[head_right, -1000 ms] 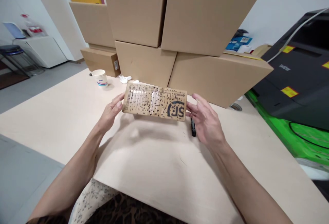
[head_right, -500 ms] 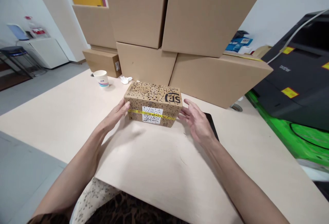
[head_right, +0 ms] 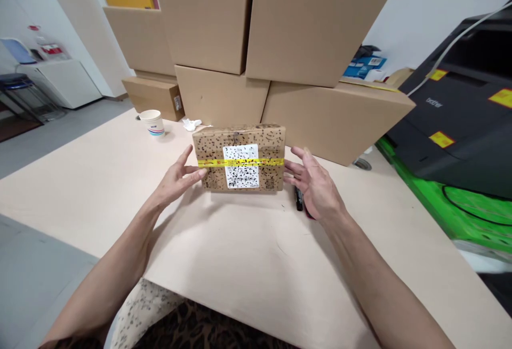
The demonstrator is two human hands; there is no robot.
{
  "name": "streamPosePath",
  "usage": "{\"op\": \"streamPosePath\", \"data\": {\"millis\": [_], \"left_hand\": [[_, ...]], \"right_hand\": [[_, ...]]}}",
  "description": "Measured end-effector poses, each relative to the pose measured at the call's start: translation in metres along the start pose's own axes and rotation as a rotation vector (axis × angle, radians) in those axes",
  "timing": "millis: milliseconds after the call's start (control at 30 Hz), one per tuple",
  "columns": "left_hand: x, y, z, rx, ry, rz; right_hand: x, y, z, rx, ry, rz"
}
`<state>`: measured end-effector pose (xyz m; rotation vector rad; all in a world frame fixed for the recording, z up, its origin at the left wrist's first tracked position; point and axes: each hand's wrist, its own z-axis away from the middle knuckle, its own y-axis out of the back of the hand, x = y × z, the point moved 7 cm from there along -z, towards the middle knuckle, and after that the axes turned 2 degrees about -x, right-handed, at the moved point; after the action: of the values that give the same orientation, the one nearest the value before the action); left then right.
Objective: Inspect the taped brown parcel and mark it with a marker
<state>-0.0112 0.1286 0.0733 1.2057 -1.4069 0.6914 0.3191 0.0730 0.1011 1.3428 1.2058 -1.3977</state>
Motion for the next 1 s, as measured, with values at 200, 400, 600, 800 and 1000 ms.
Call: {"op": "streamPosePath", "data": {"millis": [200, 400, 600, 800, 1000], "left_hand": [[0.005, 0.0, 0.004, 0.051, 0.054, 0.048], [0.024, 0.005, 0.006, 0.066, -0.167, 0.155], [0.033, 0.012, 0.006, 0.092, -0.3, 0.219], [0.015, 0.006, -0.003, 0.048, -0.108, 0.22], [-0.002, -0.011, -0.001, -0.112, 0.138, 0.134]], "right_hand": [[-0.011, 0.007, 0.0, 0.023, 0.072, -0.017], [-0.014, 0.002, 0.003, 0.017, 0.076, -0.061], [-0.017, -0.004, 0.007, -0.037, 0.099, -0.1], [0.007, -0.01, -0.001, -0.061, 0.038, -0.176], [0.028, -0.017, -0.001, -0.123, -0.073, -0.023]]}}
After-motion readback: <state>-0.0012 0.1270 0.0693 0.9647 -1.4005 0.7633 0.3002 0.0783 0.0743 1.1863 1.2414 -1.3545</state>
